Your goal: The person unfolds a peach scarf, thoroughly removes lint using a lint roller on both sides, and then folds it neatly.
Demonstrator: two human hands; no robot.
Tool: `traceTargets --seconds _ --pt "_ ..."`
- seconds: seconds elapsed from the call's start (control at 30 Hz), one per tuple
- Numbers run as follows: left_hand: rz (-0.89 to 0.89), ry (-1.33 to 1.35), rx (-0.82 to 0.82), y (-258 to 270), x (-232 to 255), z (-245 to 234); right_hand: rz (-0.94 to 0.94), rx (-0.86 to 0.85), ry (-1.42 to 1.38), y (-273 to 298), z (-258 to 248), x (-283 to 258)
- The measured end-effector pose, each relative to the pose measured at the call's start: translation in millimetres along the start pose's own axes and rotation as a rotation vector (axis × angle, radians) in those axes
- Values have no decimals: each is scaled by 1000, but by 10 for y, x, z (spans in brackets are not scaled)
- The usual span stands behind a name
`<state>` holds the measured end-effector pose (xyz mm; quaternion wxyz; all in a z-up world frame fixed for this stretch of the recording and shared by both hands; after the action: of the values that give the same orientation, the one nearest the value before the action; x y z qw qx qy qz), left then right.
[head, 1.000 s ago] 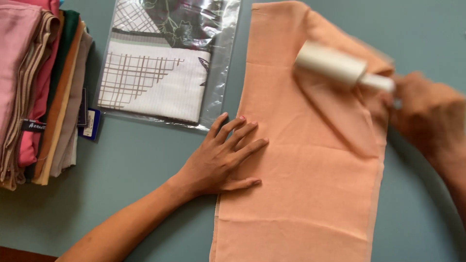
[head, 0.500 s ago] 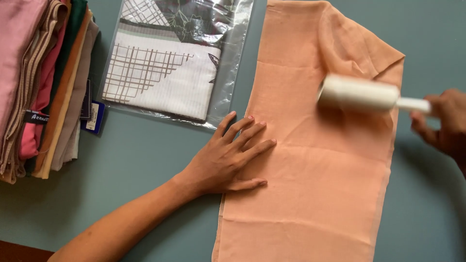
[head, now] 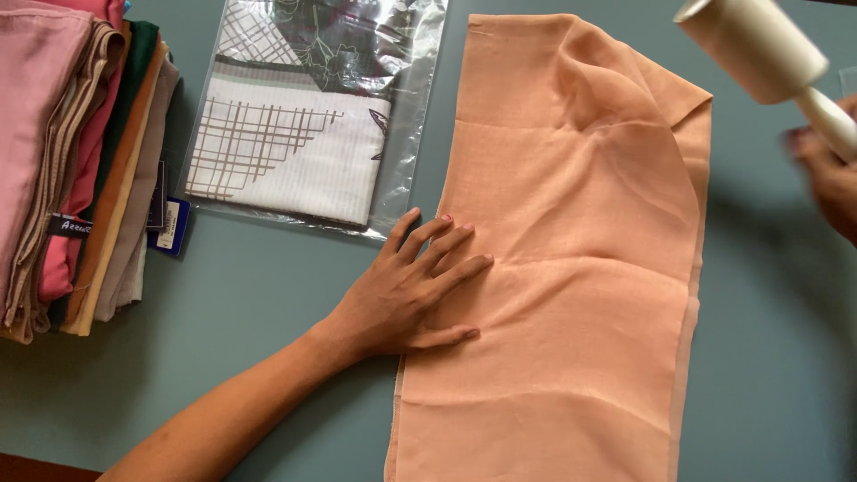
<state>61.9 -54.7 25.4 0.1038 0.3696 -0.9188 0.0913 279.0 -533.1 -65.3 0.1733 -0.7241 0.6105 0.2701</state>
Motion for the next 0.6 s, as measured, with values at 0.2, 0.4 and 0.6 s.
traceTargets --seconds 0.2,0.4,0.6 --pt "-1 -15 -10 -6 11 -8 -297 -185 135 -372 287 -1403" --pt "-3 2 -2 1 -2 -11 -322 -263 18 -533 404 -1802" --pt "-5 20 -5 -7 -6 -27 -306 -84 -23 -724 253 -1543"
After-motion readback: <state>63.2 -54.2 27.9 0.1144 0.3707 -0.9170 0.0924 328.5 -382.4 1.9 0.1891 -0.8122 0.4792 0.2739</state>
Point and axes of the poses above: each hand's wrist, its own y-axis away from the middle knuckle, its own z-axis out of the palm, x = y × z, the point moved 9 cm from there along -y, towards the middle knuckle, and after that the axes turned 15 degrees about -x, right-handed, at the moved point
